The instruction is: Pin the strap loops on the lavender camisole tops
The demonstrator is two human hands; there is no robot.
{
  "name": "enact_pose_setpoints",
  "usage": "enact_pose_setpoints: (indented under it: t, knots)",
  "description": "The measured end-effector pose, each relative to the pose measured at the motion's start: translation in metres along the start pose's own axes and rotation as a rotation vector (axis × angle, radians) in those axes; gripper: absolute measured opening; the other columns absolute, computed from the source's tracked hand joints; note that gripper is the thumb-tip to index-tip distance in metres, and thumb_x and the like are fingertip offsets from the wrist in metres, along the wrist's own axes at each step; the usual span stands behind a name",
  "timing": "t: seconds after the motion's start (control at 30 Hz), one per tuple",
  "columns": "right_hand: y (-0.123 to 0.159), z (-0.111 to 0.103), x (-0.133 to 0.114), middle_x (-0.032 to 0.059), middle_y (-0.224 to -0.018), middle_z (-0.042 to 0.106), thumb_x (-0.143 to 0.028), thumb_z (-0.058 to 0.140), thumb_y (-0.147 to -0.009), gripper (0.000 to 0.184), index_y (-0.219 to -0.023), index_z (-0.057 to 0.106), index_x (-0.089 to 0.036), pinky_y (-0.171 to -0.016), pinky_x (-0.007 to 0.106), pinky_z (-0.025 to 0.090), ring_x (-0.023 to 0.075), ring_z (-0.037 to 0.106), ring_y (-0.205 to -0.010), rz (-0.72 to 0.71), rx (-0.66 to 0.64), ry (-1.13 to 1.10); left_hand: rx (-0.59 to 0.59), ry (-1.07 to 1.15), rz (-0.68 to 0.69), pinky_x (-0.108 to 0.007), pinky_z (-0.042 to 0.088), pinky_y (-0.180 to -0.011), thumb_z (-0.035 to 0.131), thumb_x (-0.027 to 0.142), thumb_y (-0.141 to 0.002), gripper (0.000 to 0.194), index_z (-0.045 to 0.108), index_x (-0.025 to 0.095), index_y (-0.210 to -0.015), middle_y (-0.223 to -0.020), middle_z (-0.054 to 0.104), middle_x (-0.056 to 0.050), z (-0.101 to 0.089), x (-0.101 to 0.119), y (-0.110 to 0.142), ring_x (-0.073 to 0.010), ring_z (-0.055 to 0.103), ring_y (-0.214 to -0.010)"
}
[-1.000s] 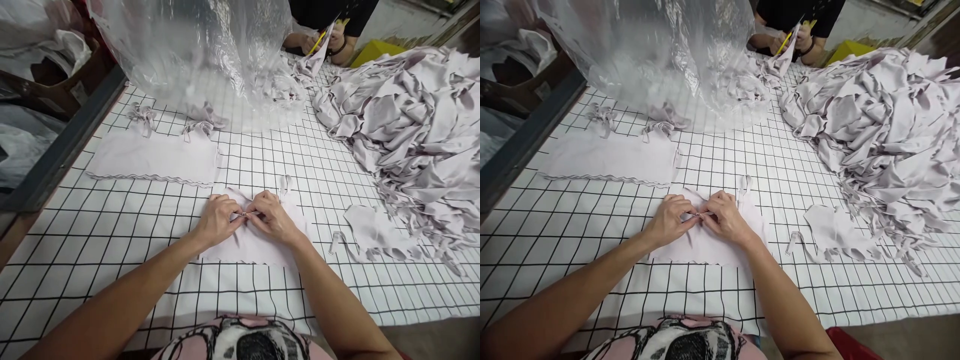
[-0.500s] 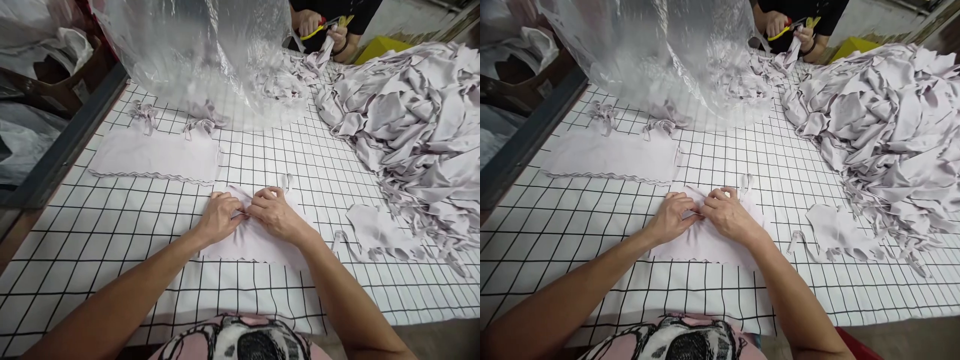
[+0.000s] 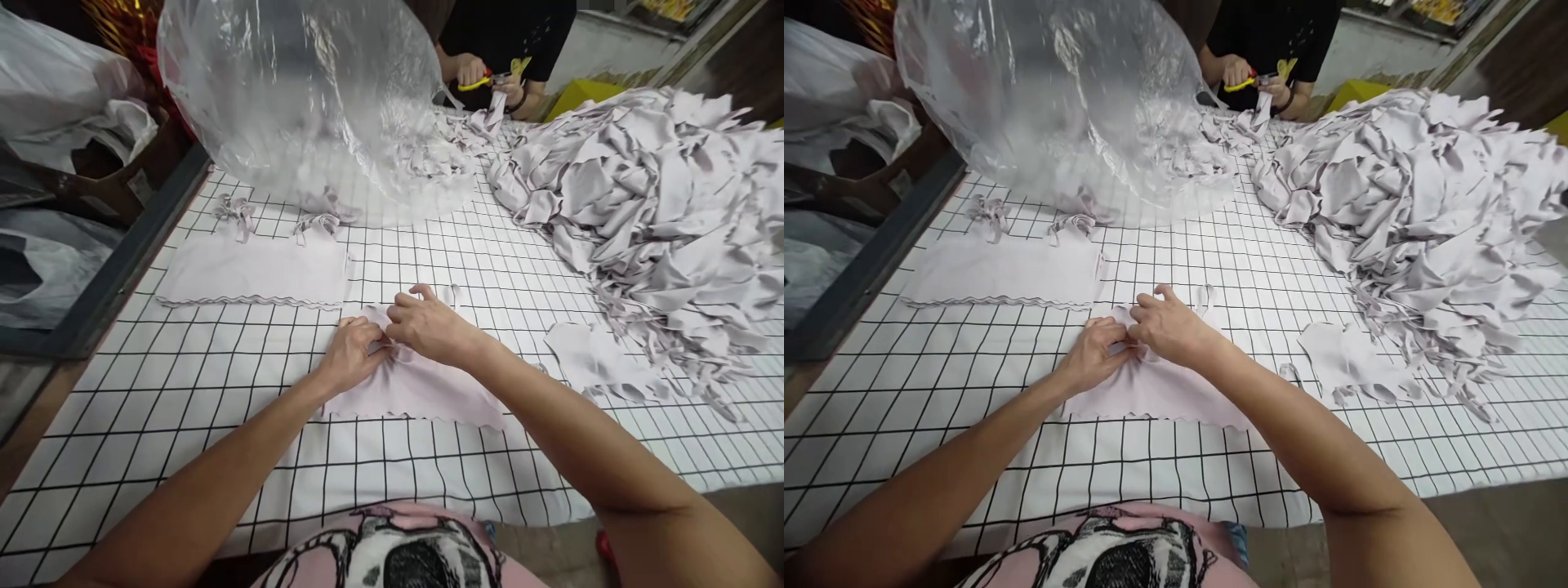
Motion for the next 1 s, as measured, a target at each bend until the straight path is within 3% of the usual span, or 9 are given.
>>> enact_pose_setpoints:
  t: [0.07, 0.17, 0.23, 0.33, 0.43, 0.6, 0.73, 0.87, 1.0]
  knots:
    - [0.021, -0.012, 0.019, 0.0077, -0.097, 0.063, -0.021, 0.059, -0.088, 0.007, -0.09, 0.065, -0.023, -0.09, 0.046, 0.034, 0.0253, 0.05, -0.098, 0.16, 0.079, 0.0, 0.06, -0.028, -0.008, -0.039, 0.039, -0.087, 0.057, 0.029, -0.087, 0.012, 0.065, 0.02, -0.088, -0.086, 0.067, -0.002, -0.009, 0.002, 0.005, -0.021, 0.056, -0.088]
    - [0.096, -0.019, 0.058, 0.01, -0.101, 0.062, -0.038, 0.056, -0.09, 0.02, -0.098, 0.06, -0.02, -0.075, 0.039, 0.042, 0.0256, 0.056, -0.092, 0.641, 0.192, -0.086, 0.145, -0.188, -0.061, -0.041, 0.041, -0.086, 0.056, 0.032, -0.088, 0.022, 0.06, 0.018, -0.105, -0.106, 0.062, -0.008, -0.028, 0.002, 0.028, -0.026, 0.053, -0.101]
    - [0.162, -0.002, 0.07, 0.0089, -0.089, 0.063, -0.049, 0.05, -0.09, 0.031, -0.09, 0.058, -0.019, -0.06, 0.034, 0.041, 0.0217, 0.058, -0.073, 0.988, 0.175, -0.193, 0.174, -0.319, -0.159, -0.042, 0.042, -0.083, 0.055, 0.036, -0.088, 0.027, 0.057, 0.017, -0.107, -0.108, 0.058, -0.012, -0.039, -0.008, 0.052, -0.029, 0.053, -0.101]
    - [0.222, 0.034, 0.053, 0.0068, -0.078, 0.064, -0.058, 0.053, -0.084, 0.039, -0.08, 0.055, -0.019, -0.054, 0.031, 0.04, 0.02, 0.058, -0.064, 1.203, 0.115, -0.375, 0.185, -0.412, -0.322, -0.041, 0.044, -0.078, 0.054, 0.048, -0.086, 0.038, 0.054, 0.015, -0.104, -0.101, 0.055, -0.013, -0.046, -0.026, 0.089, -0.0312, 0.054, -0.095]
    - [0.23, 0.05, 0.035, 0.0037, -0.072, 0.063, -0.054, 0.057, -0.081, 0.034, -0.074, 0.052, -0.021, -0.051, 0.029, 0.037, 0.0185, 0.057, -0.06, 1.227, 0.141, -0.428, 0.209, -0.407, -0.394, -0.042, 0.044, -0.078, 0.052, 0.052, -0.085, 0.038, 0.053, 0.016, -0.096, -0.096, 0.056, -0.013, -0.045, -0.032, 0.108, -0.0312, 0.054, -0.093]
    - [0.217, 0.047, 0.028, -0.0008, -0.054, 0.051, -0.043, 0.057, -0.08, 0.036, -0.058, 0.038, -0.022, -0.045, 0.027, 0.029, 0.014, 0.043, -0.047, 1.184, 0.201, -0.483, 0.133, -0.218, -0.471, -0.034, 0.04, -0.062, 0.052, 0.046, -0.083, 0.03, 0.046, 0.021, -0.067, -0.074, 0.056, -0.006, -0.034, -0.028, 0.107, -0.0251, 0.054, -0.073]
    - [0.217, 0.031, 0.018, -0.0028, -0.058, 0.051, -0.047, 0.064, -0.08, 0.032, -0.07, 0.045, -0.022, -0.046, 0.025, 0.034, 0.0127, 0.047, -0.05, 1.094, 0.302, -1.013, 0.104, 0.298, -0.593, -0.026, 0.034, -0.05, 0.059, 0.05, -0.08, 0.036, 0.041, 0.021, -0.069, -0.058, 0.049, 0.003, -0.04, -0.022, 0.119, -0.015, 0.047, -0.053]
    - [0.208, -0.019, 0.01, -0.0002, -0.076, 0.061, -0.043, 0.074, -0.076, 0.041, -0.106, 0.053, -0.025, -0.048, 0.022, 0.043, 0.0123, 0.057, -0.059, 0.952, 0.472, -1.476, 0.19, 0.837, -0.51, -0.025, 0.044, -0.057, 0.069, 0.047, -0.077, 0.037, 0.048, 0.02, -0.092, -0.067, 0.061, 0.002, -0.08, 0.008, 0.127, -0.0136, 0.056, -0.06]
    - [0.169, -0.057, 0.028, -0.0023, -0.07, 0.058, -0.035, 0.08, -0.071, 0.043, -0.107, 0.058, -0.025, -0.041, 0.016, 0.041, 0.0079, 0.053, -0.053, 0.923, 0.563, -1.558, 0.349, 0.913, -0.477, -0.02, 0.042, -0.052, 0.075, 0.039, -0.074, 0.045, 0.056, 0.018, -0.109, -0.072, 0.063, 0.0, -0.14, 0.007, 0.125, -0.0105, 0.055, -0.058]
Point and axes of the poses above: each hand's wrist, its own y-axis away from the middle knuckle, its own z-axis out of the palm, x = y × z, the point moved 10 cm from there along -y, towards the middle knuckle
